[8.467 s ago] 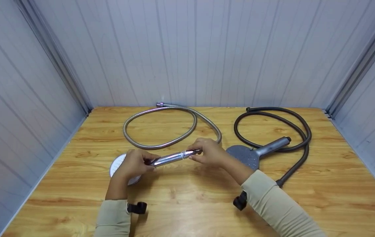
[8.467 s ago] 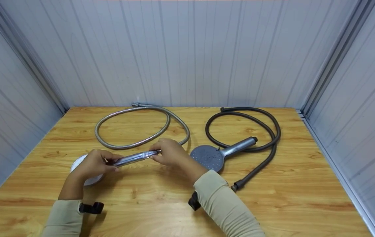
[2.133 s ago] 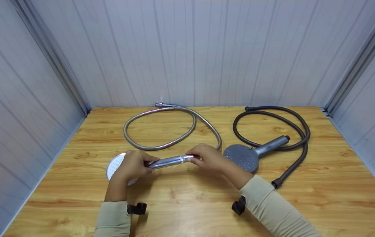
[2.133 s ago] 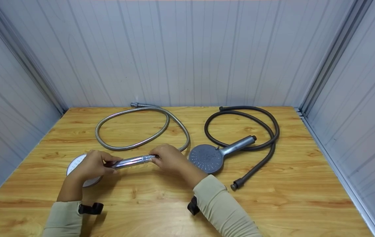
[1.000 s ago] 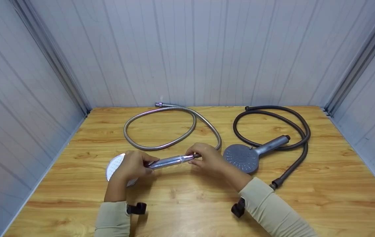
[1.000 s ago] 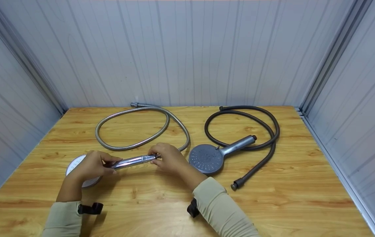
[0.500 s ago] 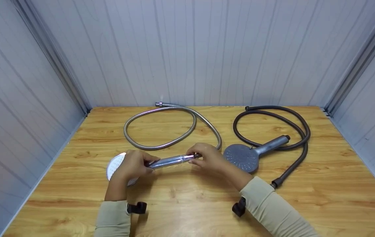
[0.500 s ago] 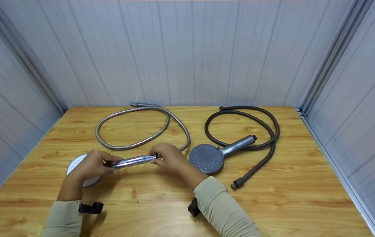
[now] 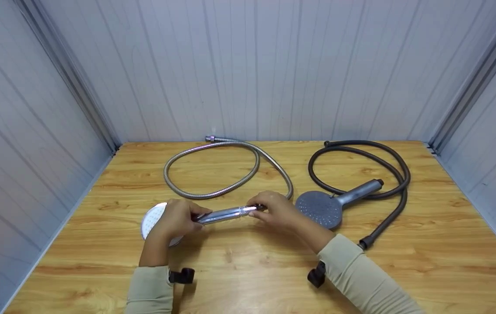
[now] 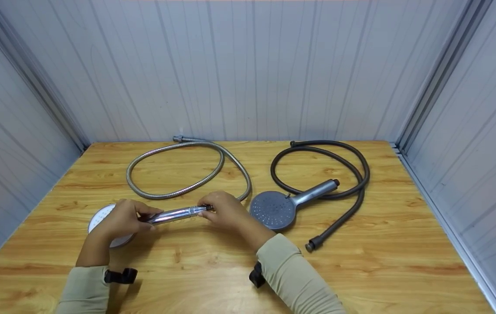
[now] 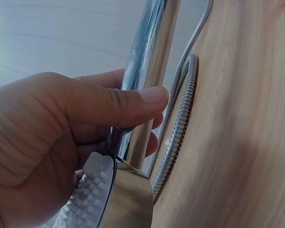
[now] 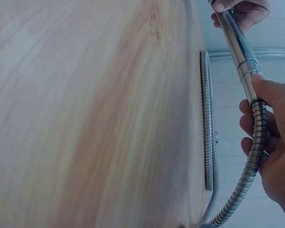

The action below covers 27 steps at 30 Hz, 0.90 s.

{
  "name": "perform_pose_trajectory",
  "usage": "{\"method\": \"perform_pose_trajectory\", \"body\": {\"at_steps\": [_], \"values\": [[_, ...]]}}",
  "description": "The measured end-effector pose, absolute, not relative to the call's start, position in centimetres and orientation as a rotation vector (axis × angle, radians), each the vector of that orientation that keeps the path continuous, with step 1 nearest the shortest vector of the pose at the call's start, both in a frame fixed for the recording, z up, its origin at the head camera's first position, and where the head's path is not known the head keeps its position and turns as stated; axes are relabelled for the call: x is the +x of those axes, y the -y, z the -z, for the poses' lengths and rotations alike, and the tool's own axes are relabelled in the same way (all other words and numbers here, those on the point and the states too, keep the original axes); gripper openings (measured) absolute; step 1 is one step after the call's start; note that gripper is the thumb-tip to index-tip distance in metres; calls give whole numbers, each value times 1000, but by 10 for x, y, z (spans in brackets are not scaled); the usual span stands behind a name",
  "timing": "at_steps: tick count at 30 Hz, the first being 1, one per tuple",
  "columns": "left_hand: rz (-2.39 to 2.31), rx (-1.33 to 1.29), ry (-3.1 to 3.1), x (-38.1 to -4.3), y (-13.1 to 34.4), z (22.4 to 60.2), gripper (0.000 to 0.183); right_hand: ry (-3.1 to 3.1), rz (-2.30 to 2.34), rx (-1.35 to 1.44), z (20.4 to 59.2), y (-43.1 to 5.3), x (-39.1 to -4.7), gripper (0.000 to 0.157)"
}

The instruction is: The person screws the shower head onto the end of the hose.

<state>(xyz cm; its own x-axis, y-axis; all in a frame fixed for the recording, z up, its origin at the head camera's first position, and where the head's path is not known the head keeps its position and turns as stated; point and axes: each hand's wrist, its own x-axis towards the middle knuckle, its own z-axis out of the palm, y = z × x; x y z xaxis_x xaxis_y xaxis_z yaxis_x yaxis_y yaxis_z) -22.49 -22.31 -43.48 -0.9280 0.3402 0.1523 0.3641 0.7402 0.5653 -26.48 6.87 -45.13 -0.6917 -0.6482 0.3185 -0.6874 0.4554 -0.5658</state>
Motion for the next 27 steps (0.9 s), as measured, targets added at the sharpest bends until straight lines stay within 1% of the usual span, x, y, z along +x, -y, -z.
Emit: {"method": "perform_pose_trajectory", "body": {"at_steps": [27], "values": [[930, -560, 2905, -224, 222, 433, 37, 2687, -940, 1203, 446, -67, -261, 22]]}}
